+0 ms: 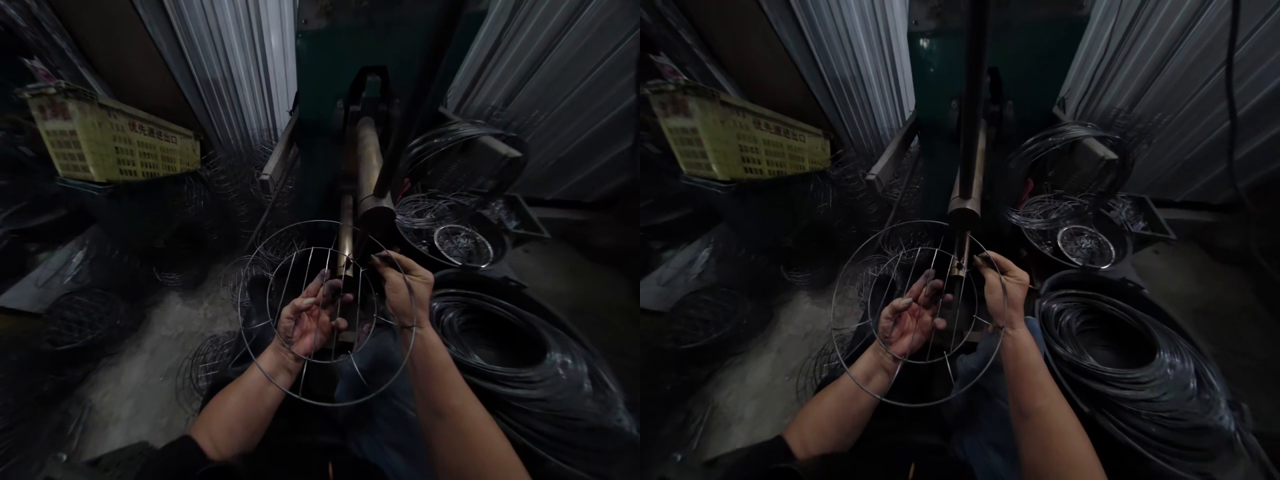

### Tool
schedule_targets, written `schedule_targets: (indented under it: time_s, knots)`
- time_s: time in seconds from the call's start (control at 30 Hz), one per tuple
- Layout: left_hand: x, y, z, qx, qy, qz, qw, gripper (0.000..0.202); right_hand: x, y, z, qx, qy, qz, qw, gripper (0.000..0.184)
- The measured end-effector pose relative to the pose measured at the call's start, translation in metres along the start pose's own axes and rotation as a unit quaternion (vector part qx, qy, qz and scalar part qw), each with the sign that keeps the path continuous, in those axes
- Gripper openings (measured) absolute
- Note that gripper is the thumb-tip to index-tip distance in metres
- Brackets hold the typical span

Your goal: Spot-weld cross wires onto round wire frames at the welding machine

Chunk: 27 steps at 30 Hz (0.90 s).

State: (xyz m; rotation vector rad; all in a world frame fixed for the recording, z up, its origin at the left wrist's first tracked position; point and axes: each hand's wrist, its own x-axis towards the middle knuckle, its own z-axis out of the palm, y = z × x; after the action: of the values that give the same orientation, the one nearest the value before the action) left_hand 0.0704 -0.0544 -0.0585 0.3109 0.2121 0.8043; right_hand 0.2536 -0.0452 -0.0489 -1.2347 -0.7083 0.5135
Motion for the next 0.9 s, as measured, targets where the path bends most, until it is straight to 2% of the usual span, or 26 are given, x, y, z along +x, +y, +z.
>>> schedule_targets:
  time_s: [0.27, 0.5, 0.7, 0.8, 0.9]
  knots:
    - [0.005, 0.006, 0.000, 0.002, 0.027, 0.024, 0.999, 0.050, 0.015, 0.004, 0.020, -0.006, -0.020, -0.004, 1.000, 0.022]
    - [0.007, 0.008, 0.004, -0.029, 0.013, 0.029, 0.999, 0.048, 0.027, 0.010, 0.022, 0.010, -0.077, 0.004, 0.997, 0.018]
    - [0.004, 0.006, 0.006, -0.023, 0.023, 0.026, 0.999, 0.051, 0.027, 0.006, 0.026, -0.009, -0.078, 0.003, 0.997, 0.016]
    - [0.004, 0.006, 0.007, -0.020, 0.026, 0.025, 0.999, 0.050, 0.022, 0.002, 0.021, -0.007, -0.086, 0.025, 0.996, 0.019]
    - [0.006, 0.010, 0.008, -0.025, 0.023, 0.013, 0.999, 0.047, 0.007, -0.004, 0.000, 0.018, -0.108, 0.085, 0.990, 0.029]
